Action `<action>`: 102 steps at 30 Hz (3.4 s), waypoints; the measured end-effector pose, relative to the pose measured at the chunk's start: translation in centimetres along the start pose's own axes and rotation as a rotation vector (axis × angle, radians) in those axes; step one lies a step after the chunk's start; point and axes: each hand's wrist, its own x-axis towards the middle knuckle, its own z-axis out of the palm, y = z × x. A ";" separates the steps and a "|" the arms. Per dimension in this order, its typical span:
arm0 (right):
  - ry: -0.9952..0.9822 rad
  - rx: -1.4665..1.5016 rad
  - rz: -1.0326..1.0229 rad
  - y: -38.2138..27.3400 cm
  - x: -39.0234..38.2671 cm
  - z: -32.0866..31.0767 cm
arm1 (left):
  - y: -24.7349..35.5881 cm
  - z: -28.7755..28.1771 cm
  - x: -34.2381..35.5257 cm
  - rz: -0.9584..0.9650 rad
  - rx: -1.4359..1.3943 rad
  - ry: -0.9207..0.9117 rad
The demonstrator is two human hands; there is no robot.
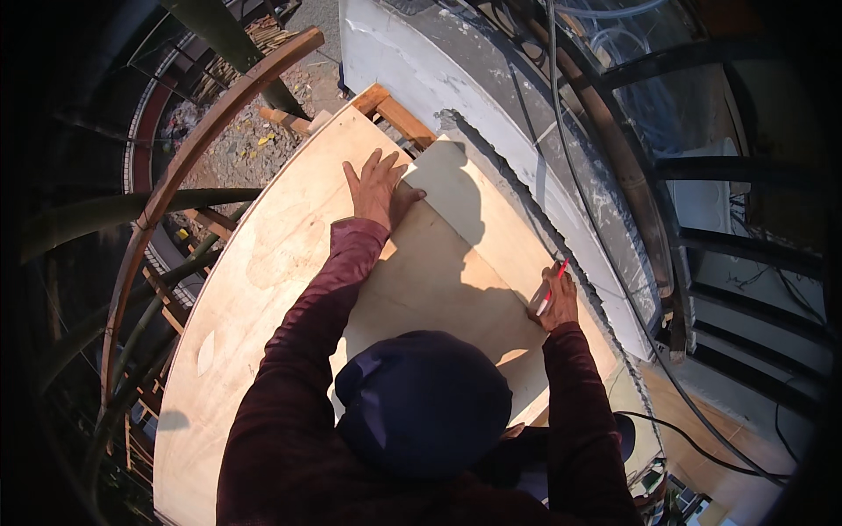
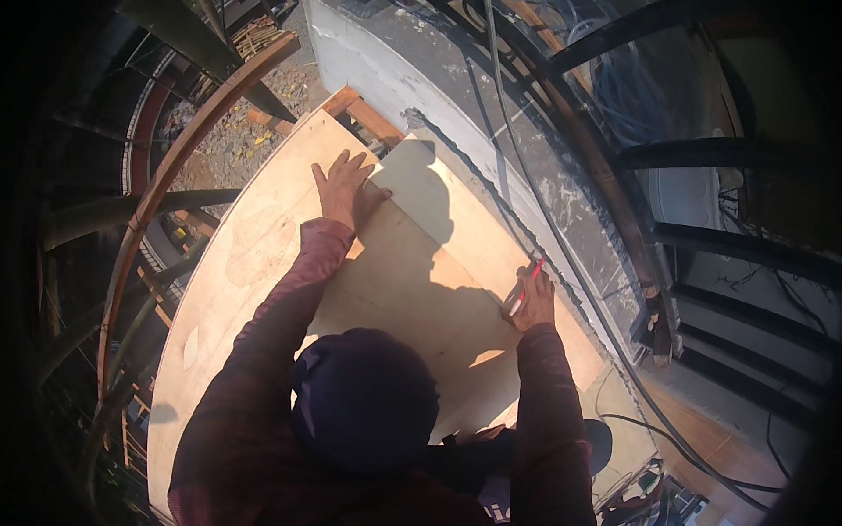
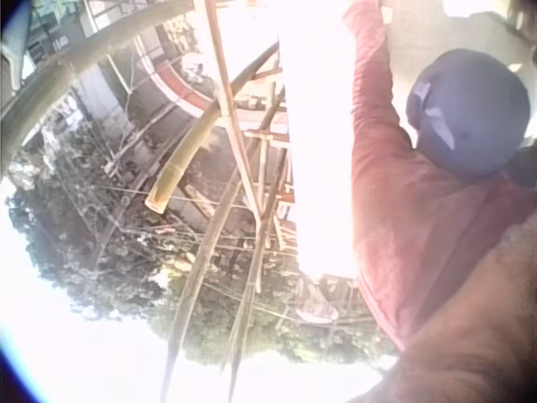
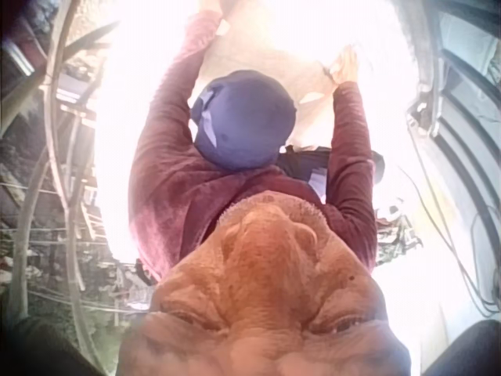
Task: The person measures and marks a plywood sheet with a tape measure and marker, then uses a hand saw to cut along the marked line. The person repositions the plywood and repeats the measuring and cutting process.
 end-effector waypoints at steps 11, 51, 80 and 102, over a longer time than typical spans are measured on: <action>0.007 0.099 0.048 -1.3 0.9 -0.2 | -0.3 0.4 0.2 -0.006 -0.082 0.075; 0.095 1.152 0.071 -20.7 21.5 0.4 | -0.2 0.1 0.8 -0.063 -0.086 0.206; 0.123 0.962 0.070 -21.8 24.4 4.4 | -0.3 -0.1 0.7 -0.041 -0.140 0.224; -0.497 0.379 0.007 -13.3 -8.1 -11.1 | 11.8 1.9 0.0 0.759 -0.345 -0.426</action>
